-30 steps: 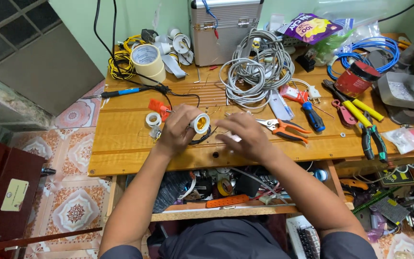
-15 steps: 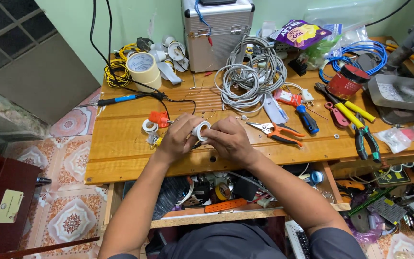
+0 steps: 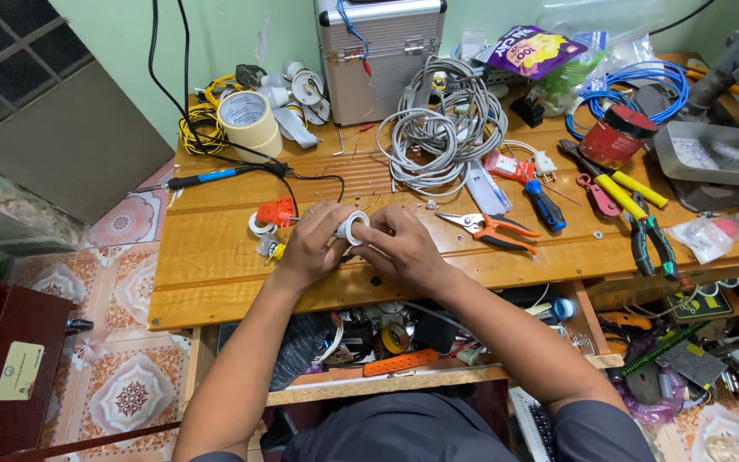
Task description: Wiring and assembling a light bulb socket on a workbench
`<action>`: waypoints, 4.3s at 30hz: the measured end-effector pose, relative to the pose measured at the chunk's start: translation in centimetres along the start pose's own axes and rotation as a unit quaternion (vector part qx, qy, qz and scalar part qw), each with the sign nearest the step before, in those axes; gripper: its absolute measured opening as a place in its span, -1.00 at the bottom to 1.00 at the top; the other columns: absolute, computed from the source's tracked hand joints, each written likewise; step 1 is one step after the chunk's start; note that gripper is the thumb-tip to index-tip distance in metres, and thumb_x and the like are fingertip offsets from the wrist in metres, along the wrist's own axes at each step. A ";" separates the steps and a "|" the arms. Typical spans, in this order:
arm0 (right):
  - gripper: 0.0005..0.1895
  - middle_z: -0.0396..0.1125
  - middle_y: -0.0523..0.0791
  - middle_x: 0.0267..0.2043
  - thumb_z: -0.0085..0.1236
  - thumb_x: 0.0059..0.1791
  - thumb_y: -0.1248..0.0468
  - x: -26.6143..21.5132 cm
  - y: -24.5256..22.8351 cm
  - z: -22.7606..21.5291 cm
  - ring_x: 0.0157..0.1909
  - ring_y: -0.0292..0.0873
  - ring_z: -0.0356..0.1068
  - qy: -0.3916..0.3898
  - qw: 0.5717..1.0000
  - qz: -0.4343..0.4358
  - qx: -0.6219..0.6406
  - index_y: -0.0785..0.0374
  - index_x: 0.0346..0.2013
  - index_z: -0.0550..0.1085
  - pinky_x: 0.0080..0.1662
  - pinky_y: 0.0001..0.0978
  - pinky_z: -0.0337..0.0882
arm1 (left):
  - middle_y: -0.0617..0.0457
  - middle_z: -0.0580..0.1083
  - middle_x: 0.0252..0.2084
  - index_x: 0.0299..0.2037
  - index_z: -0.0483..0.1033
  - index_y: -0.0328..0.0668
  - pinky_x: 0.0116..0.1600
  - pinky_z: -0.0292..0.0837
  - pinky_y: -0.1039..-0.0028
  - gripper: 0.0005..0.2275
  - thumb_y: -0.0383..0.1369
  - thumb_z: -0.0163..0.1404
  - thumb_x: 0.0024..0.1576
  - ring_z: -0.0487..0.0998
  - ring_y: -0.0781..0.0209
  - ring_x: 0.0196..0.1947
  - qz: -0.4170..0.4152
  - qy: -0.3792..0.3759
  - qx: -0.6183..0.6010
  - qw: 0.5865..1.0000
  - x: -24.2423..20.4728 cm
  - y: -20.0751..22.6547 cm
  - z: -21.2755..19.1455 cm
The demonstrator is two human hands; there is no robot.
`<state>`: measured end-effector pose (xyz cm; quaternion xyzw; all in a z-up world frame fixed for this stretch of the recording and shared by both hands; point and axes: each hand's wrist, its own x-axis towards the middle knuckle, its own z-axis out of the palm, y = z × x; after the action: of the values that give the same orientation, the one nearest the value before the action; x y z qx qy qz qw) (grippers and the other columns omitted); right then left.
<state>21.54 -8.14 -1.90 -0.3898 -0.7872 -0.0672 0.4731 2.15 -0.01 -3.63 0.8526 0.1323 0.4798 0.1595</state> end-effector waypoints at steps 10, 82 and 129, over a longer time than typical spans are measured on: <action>-0.75 0.31 -0.10 -0.25 0.27 0.01 0.17 -1.4 0.5 0.5 -0.39 -0.02 0.33 0.005 0.999 0.016 0.045 0.00 -0.01 0.62 -0.27 -0.18 0.41 | -0.08 0.52 -0.19 0.07 0.54 -0.25 -0.04 0.51 0.12 -0.74 -0.30 0.11 0.24 0.59 -0.19 -0.18 0.005 0.012 0.026 1.000 -0.4 0.4 0.6; -0.45 0.44 -0.04 0.00 0.56 -0.18 0.25 6.3 -0.8 -3.6 -0.38 -0.17 0.37 0.005 0.981 0.086 0.174 0.25 0.02 0.48 -0.35 -0.44 0.37 | 0.02 0.56 -0.09 0.14 0.53 -0.18 -0.01 0.31 0.39 -0.54 0.01 -0.01 0.25 0.61 0.03 -0.13 0.020 0.063 0.118 0.991 0.2 -0.4 -3.9; -0.66 0.37 0.10 0.16 0.24 0.00 0.40 3.8 0.0 -5.7 -0.10 0.12 0.48 -0.060 0.992 0.012 0.108 0.28 0.08 0.51 -0.20 -0.17 0.55 | 0.16 0.52 -0.14 0.20 0.47 0.01 -0.02 0.22 0.34 -0.57 0.06 -0.08 0.28 0.59 0.19 -0.13 0.013 -0.051 0.208 0.977 -0.1 0.0 -3.0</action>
<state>24.55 -8.78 4.24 -0.3490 -0.8124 0.0472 0.4647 -0.44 0.38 -2.24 0.8919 0.2099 0.3999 -0.0216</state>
